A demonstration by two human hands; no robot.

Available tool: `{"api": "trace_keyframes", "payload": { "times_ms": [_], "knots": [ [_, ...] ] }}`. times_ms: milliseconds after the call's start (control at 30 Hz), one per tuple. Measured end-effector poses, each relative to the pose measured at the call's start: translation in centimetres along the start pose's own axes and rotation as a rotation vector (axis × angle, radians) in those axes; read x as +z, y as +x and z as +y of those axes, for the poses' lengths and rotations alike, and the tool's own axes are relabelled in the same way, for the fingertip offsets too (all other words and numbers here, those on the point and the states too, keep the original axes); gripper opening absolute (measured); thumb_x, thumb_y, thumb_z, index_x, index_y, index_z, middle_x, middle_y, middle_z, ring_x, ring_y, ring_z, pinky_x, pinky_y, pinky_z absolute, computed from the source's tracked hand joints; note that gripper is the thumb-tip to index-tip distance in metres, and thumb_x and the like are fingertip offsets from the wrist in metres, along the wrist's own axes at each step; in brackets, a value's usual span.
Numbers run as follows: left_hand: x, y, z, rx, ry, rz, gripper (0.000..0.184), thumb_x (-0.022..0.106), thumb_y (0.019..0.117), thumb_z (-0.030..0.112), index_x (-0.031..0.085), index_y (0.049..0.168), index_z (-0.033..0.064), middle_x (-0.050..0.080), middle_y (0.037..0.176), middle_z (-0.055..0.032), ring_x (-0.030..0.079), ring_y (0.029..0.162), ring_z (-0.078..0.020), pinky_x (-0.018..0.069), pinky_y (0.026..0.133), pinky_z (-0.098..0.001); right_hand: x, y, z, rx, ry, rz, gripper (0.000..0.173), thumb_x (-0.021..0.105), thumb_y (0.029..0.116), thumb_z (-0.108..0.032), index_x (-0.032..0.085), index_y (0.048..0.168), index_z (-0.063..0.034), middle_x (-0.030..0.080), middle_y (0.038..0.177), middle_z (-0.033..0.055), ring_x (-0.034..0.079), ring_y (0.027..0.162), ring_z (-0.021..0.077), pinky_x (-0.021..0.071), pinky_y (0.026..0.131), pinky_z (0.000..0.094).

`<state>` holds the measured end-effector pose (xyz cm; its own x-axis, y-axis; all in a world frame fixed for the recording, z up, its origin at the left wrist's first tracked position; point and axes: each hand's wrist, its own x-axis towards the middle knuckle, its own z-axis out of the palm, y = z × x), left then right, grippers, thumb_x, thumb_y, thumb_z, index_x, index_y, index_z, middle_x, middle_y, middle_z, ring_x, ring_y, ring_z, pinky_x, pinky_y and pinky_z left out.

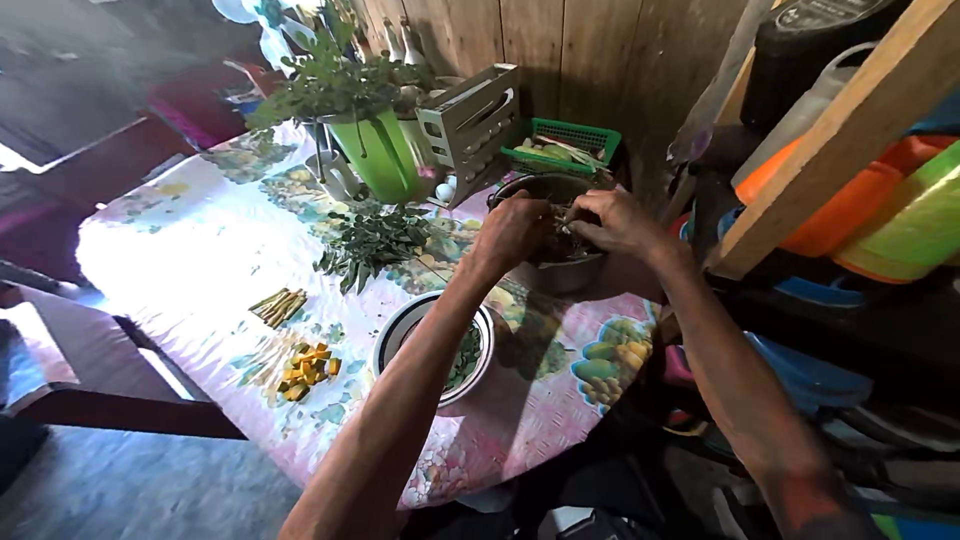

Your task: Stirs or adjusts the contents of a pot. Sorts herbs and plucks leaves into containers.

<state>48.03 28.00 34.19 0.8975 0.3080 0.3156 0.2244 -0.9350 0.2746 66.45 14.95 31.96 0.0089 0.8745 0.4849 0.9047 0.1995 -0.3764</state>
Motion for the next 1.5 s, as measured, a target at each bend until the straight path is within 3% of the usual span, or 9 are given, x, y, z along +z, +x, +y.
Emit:
{"api": "trace_keyframes", "payload": {
  "times_ms": [267, 600, 667, 833, 967, 1100, 1233, 1300, 1500],
  "knots": [
    [0.6, -0.8, 1.0, 0.071, -0.078, 0.123, 0.018, 0.062, 0.0986, 0.018, 0.075, 0.100, 0.0064, 0.066, 0.093, -0.0121, 0.067, 0.088, -0.0255, 0.0560, 0.082, -0.0445, 1.0, -0.1, -0.4, -0.054, -0.095, 0.058, 0.013, 0.061, 0.0957, -0.010, 0.068, 0.097, 0.0004, 0.069, 0.090, 0.0158, 0.069, 0.085, 0.0306, 0.0557, 0.081, 0.0505],
    [1.4, -2.0, 2.8, 0.089, -0.167, 0.283, 0.015, 0.062, 0.0982, 0.014, 0.074, 0.097, 0.0052, 0.063, 0.088, -0.0099, 0.064, 0.083, -0.0211, 0.0549, 0.078, -0.0375, 0.5, 0.7, -1.2, 0.371, -0.205, 0.091, 0.019, 0.053, 0.0986, -0.009, 0.063, 0.104, 0.0064, 0.066, 0.101, 0.0261, 0.068, 0.096, 0.0429, 0.0545, 0.084, 0.0593],
    [0.5, -1.4, 1.9, 0.075, -0.302, 0.187, 0.021, 0.060, 0.1014, 0.017, 0.074, 0.105, 0.0017, 0.068, 0.093, -0.0119, 0.067, 0.085, -0.0214, 0.0560, 0.082, -0.0410, -0.1, 1.3, -2.2, 0.271, -0.154, 0.165, 0.019, 0.054, 0.0984, -0.011, 0.065, 0.102, 0.0038, 0.068, 0.090, 0.0210, 0.069, 0.086, 0.0367, 0.0545, 0.078, 0.0540],
    [-1.0, 0.6, 0.8, -0.209, -1.002, -0.256, 0.027, 0.048, 0.1091, 0.021, 0.064, 0.122, 0.0036, 0.068, 0.099, -0.0078, 0.062, 0.071, -0.0118, 0.0543, 0.062, -0.0275, -2.5, 1.7, -2.1, 0.287, -0.145, 0.041, 0.019, 0.054, 0.1021, -0.012, 0.066, 0.103, 0.0029, 0.068, 0.093, 0.0208, 0.068, 0.090, 0.0360, 0.0533, 0.083, 0.0546],
    [-2.3, 2.2, 1.1, -0.311, -0.933, -0.418, 0.044, 0.038, 0.1112, 0.033, 0.048, 0.152, 0.0211, 0.066, 0.128, -0.0092, 0.063, 0.069, -0.0127, 0.0494, 0.054, -0.0253, -4.3, 0.7, -1.3, 0.232, -0.090, -0.088, 0.023, 0.056, 0.1032, -0.011, 0.072, 0.116, -0.0016, 0.072, 0.111, 0.0198, 0.069, 0.107, 0.0347, 0.0499, 0.098, 0.0556],
    [-4.3, 2.5, 1.1, -0.249, -0.821, -0.407, 0.047, 0.038, 0.1111, 0.024, 0.040, 0.158, 0.0247, 0.063, 0.134, -0.0081, 0.060, 0.064, -0.0110, 0.0500, 0.052, -0.0260, -4.5, 0.1, -1.9, 0.215, -0.103, 0.112, 0.028, 0.050, 0.1040, -0.012, 0.070, 0.121, -0.0022, 0.071, 0.113, 0.0198, 0.069, 0.103, 0.0325, 0.0525, 0.095, 0.0509],
    [-5.9, 1.9, -0.8, -0.126, -0.592, -0.043, 0.032, 0.052, 0.1061, 0.016, 0.061, 0.135, 0.0063, 0.071, 0.105, -0.0079, 0.055, 0.057, -0.0097, 0.0483, 0.050, -0.0282, -3.8, -0.5, -2.3, 0.115, -0.045, -0.009, 0.021, 0.064, 0.0995, -0.019, 0.073, 0.113, -0.0066, 0.073, 0.100, 0.0131, 0.071, 0.091, 0.0267, 0.0563, 0.088, 0.0519],
    [-6.6, 0.8, -0.7, -0.099, -0.327, 0.040, 0.022, 0.061, 0.0998, 0.015, 0.068, 0.117, 0.0034, 0.070, 0.103, -0.0113, 0.067, 0.073, -0.0182, 0.0591, 0.068, -0.0409, -3.7, -0.9, -2.5, 0.128, -0.026, -0.150, 0.020, 0.072, 0.0954, -0.022, 0.074, 0.111, -0.0094, 0.072, 0.095, 0.0101, 0.070, 0.086, 0.0245, 0.0562, 0.085, 0.0516],
    [-3.1, 0.0, 0.5, 0.023, 0.058, -0.280, 0.011, 0.069, 0.0919, 0.009, 0.074, 0.099, 0.0021, 0.072, 0.098, -0.0169, 0.069, 0.099, -0.0339, 0.0520, 0.092, -0.0563, -3.3, 0.6, -3.5, 0.161, -0.154, -0.472, 0.009, 0.072, 0.0934, -0.016, 0.075, 0.094, -0.0081, 0.071, 0.088, 0.0110, 0.068, 0.087, 0.0289, 0.0519, 0.085, 0.0548]
  ]
}}
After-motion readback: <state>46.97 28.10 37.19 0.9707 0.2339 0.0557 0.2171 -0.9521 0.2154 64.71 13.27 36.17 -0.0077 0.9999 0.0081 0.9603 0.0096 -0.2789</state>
